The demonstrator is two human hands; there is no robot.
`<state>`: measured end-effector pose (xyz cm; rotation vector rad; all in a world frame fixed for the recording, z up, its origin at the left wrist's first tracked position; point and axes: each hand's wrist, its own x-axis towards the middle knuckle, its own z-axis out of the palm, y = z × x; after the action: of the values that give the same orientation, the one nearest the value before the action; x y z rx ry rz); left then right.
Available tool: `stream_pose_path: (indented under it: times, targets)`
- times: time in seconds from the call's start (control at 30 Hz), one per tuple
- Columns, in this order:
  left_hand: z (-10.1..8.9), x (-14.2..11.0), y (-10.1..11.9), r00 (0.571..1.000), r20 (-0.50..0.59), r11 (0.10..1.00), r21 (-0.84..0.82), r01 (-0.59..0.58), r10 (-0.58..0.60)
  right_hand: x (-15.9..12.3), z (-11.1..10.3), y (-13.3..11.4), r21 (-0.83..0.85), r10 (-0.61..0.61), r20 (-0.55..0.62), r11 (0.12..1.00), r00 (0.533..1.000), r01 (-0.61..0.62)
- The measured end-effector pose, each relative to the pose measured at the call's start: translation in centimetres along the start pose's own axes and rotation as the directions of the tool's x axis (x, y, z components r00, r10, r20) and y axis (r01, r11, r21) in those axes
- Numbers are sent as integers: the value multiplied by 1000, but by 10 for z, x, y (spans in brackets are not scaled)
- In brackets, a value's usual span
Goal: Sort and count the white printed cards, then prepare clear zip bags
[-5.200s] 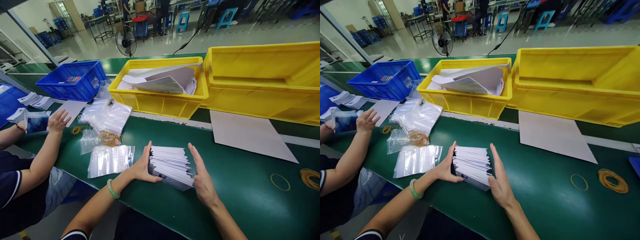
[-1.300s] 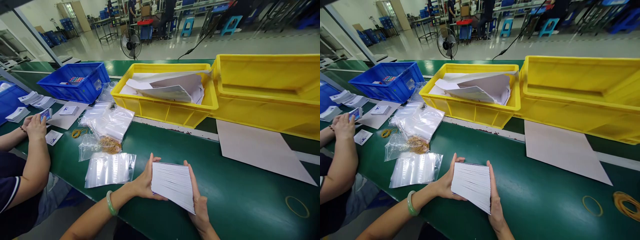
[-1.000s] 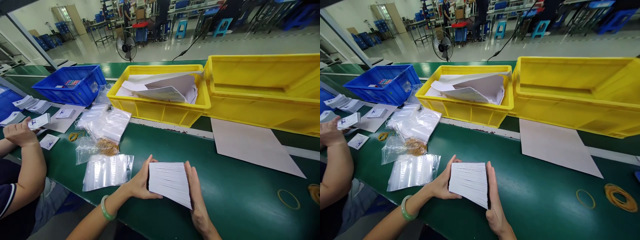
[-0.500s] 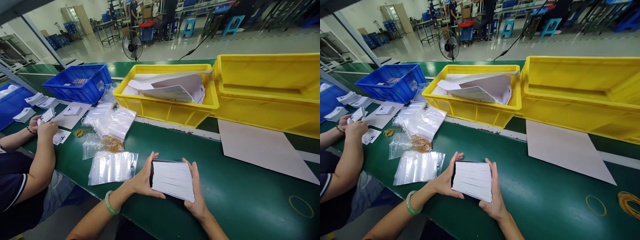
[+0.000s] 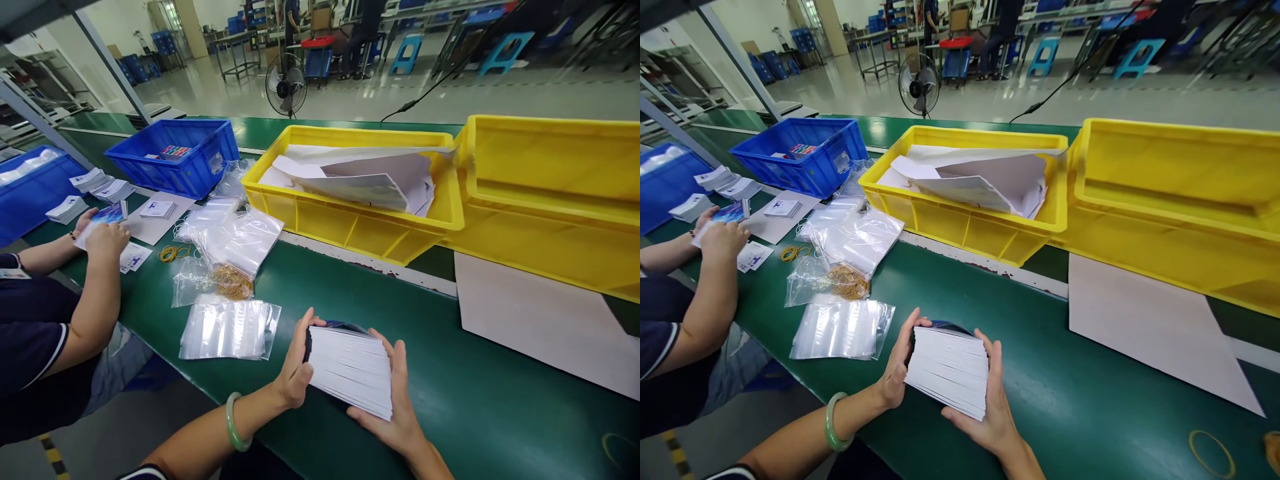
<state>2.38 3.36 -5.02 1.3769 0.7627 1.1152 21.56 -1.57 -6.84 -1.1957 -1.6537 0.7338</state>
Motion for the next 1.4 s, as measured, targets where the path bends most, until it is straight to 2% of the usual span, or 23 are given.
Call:
stream_pose_path:
  times: [0.07, 0.1, 0.4, 0.5, 0.6, 0.67, 0.73, 0.87, 1.03, 1.2, 1.4]
  targets:
    - [0, 0, 0, 994, -110, 1000, 12, 7, -5, 0, 0, 1, -6, 6, -19, 1000, 1000, -6]
    - [0, 0, 1, 991, -131, 1000, 14, 10, -8, 0, 0, 1, -8, 6, -23, 1000, 1000, -6]
    - [-3, -9, 3, 1000, 5, 1000, 14, 24, -24, -1, 3, 3, 43, 20, -42, 999, 999, -19]
    - [-1, -10, 5, 999, 47, 999, 45, -13, 11, -4, 3, 0, 192, 99, -16, 977, 995, -94]
    - [2, -8, 8, 996, 83, 1000, 22, -15, 13, -4, 2, -3, 444, 266, -35, 868, 963, -223]
    - [2, -8, 8, 995, 101, 1000, 17, -16, 14, -1, 2, -6, 537, 347, -91, 807, 933, -248]
    - [3, -8, 8, 994, 106, 999, 25, -27, 25, 2, 5, -9, 536, 370, -116, 804, 922, -256]
    - [5, -6, 8, 996, 79, 999, 19, -34, 32, 5, 12, -16, 540, 380, -28, 784, 925, -306]
    - [8, -3, 5, 999, 49, 1000, 5, -14, 14, 6, 13, -21, 547, 377, -31, 781, 926, -300]
    - [10, -3, 2, 997, -75, 999, 51, 1, 3, 3, 9, -23, 544, 389, -61, 785, 919, -296]
    - [15, 3, 7, 992, -125, 989, 148, 11, 7, -6, 14, -32, 558, 465, -73, 752, 882, -350]
